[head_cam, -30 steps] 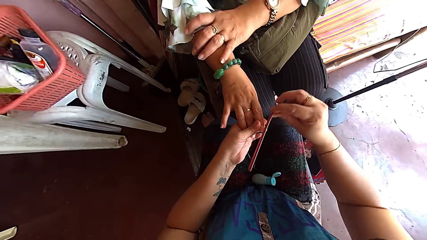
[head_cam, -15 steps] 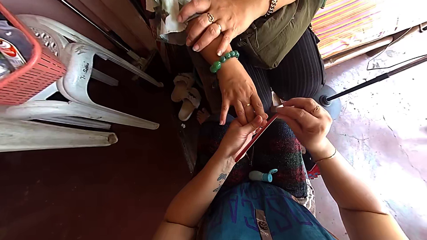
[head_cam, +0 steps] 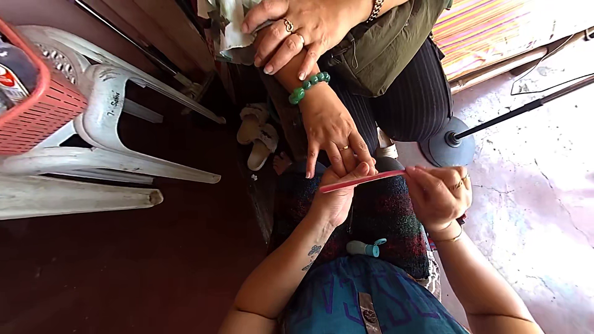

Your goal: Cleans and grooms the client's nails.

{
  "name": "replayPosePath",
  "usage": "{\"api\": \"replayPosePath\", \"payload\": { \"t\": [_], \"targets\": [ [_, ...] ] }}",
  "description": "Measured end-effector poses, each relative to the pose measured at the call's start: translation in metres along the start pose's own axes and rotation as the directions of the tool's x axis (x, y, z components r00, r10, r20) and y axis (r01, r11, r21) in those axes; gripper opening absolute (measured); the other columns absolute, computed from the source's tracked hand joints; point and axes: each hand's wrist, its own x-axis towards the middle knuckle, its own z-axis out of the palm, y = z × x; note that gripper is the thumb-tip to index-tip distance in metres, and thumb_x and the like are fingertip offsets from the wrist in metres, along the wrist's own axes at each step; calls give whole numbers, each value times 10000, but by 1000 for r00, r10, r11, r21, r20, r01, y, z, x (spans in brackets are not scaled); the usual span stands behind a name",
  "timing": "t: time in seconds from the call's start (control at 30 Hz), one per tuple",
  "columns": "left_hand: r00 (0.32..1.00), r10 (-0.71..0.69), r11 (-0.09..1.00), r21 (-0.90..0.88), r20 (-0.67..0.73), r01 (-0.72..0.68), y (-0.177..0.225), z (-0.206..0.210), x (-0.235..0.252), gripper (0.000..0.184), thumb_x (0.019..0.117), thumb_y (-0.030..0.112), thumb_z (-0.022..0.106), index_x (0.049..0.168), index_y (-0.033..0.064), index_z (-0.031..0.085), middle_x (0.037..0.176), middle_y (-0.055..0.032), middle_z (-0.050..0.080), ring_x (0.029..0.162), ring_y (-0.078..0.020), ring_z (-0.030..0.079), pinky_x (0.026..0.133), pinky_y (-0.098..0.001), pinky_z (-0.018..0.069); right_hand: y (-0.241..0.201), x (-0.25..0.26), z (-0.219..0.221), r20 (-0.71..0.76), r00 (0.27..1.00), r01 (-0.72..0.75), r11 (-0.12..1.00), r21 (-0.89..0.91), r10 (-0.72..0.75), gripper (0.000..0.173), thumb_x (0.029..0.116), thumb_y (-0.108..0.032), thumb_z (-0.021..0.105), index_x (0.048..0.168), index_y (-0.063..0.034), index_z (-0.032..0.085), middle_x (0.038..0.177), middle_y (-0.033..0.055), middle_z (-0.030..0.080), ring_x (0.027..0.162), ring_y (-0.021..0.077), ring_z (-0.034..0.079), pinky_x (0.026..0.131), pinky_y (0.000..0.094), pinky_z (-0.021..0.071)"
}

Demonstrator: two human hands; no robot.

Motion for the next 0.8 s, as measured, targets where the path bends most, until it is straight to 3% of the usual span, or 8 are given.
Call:
{"api": "replayPosePath", "payload": {
  "t": [0.13,0.27,0.33,0.43,0.6,0.7,0.73,0.8],
  "targets": [
    [1000,11,1000,17,-28,-10,0,6,1,124,967,-7,618,1004,64,713,951,-46,735,916,-136,703,943,-356,561,12,-9,-4,-89,986,-146,989,-34,143,96,942,-127,740,998,-56,770,811,84,614,798,185,591,757,322,482],
    [997,46,999,21,-61,-45,-3,11,3,167,945,-55,607,1018,63,700,957,-49,726,912,-144,697,950,-361,558,-19,-16,-4,-7,998,-66,997,-32,66,92,948,-184,730,945,-97,758,718,56,596,723,167,561,737,297,446],
    [997,45,999,30,-68,-43,-3,12,3,149,952,-48,611,1008,51,707,964,-55,734,924,-150,705,958,-365,558,-1,-13,-12,-15,985,-174,983,-61,174,105,936,-171,733,901,-77,765,723,72,628,718,172,594,719,312,479],
    [998,44,998,42,-55,-41,-1,12,1,154,963,-37,601,1010,49,720,960,-64,741,926,-153,706,954,-358,555,18,-11,-28,-53,939,-343,937,-60,340,132,947,-130,727,958,-5,767,777,93,659,717,138,599,686,283,490],
    [998,55,998,46,-42,-53,-4,11,3,163,965,-42,589,1042,42,705,991,-80,744,943,-162,714,940,-352,566,-30,-26,-31,144,988,-58,998,-18,60,103,981,-184,701,1009,-109,765,732,65,614,705,191,581,689,306,474],
    [997,36,999,33,-65,-34,-1,12,1,161,955,-57,607,1033,33,716,994,-91,747,946,-172,717,949,-361,566,3,-24,-41,69,936,-339,936,-90,346,149,962,-139,691,938,-23,780,746,110,673,703,172,617,693,322,508],
    [998,29,999,38,-61,-27,0,12,1,171,958,-55,601,1044,36,717,1000,-86,748,951,-167,715,948,-357,563,10,-24,-45,10,916,-397,912,-105,400,153,961,-124,698,942,5,776,738,110,654,684,149,595,668,287,495],
    [999,12,999,45,-36,-11,1,11,1,203,957,-67,587,1089,29,709,1047,-87,747,990,-172,713,964,-362,559,-1,-26,-47,1,943,-332,939,-90,333,134,955,-119,705,946,-12,786,728,107,643,689,145,587,669,265,479]
  ]
}}
